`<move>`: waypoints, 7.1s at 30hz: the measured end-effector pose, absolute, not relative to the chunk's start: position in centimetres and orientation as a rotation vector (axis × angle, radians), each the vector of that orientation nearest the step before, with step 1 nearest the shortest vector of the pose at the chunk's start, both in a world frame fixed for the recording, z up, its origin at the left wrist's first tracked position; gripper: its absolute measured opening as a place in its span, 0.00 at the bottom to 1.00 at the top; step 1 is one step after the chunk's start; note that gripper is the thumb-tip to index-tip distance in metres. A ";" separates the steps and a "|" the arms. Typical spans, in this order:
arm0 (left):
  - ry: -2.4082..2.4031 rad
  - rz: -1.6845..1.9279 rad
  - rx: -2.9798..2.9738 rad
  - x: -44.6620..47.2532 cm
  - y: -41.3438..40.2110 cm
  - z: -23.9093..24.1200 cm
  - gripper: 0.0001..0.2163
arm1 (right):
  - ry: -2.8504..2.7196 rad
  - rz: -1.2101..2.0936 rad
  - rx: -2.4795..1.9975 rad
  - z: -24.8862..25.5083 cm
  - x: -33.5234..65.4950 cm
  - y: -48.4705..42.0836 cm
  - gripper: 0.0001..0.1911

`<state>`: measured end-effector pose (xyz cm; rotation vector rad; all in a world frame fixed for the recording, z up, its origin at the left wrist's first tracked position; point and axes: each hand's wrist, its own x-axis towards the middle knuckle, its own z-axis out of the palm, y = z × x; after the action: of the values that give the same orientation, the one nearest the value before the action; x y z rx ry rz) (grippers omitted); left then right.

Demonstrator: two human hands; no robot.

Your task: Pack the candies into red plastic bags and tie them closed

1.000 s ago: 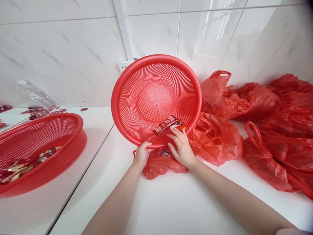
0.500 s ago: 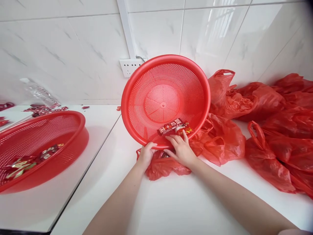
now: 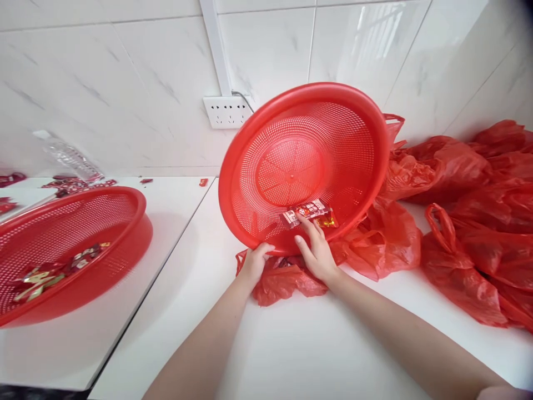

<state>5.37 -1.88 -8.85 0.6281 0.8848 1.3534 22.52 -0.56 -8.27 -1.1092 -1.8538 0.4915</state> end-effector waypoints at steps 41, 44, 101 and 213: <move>0.896 1.597 0.613 2.9 -0.6 -6.6 0.18 | -1.342 1.307 -0.809 -9.8 21.8 1.0 0.25; 0.893 1.608 0.604 2.7 -0.5 -6.6 0.16 | -1.367 1.226 -0.829 -9.6 22.0 0.9 0.22; 0.905 1.525 0.567 2.9 -0.9 -6.8 0.13 | -1.636 1.044 -0.866 3.8 25.0 4.1 0.18; 0.853 1.563 0.551 2.9 -0.8 -7.0 0.12 | -1.603 1.438 -0.712 4.1 22.9 1.1 0.32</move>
<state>2.95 -0.76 -6.97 0.5506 0.8534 1.5627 22.91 1.14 4.13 -0.7122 -1.6031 1.4375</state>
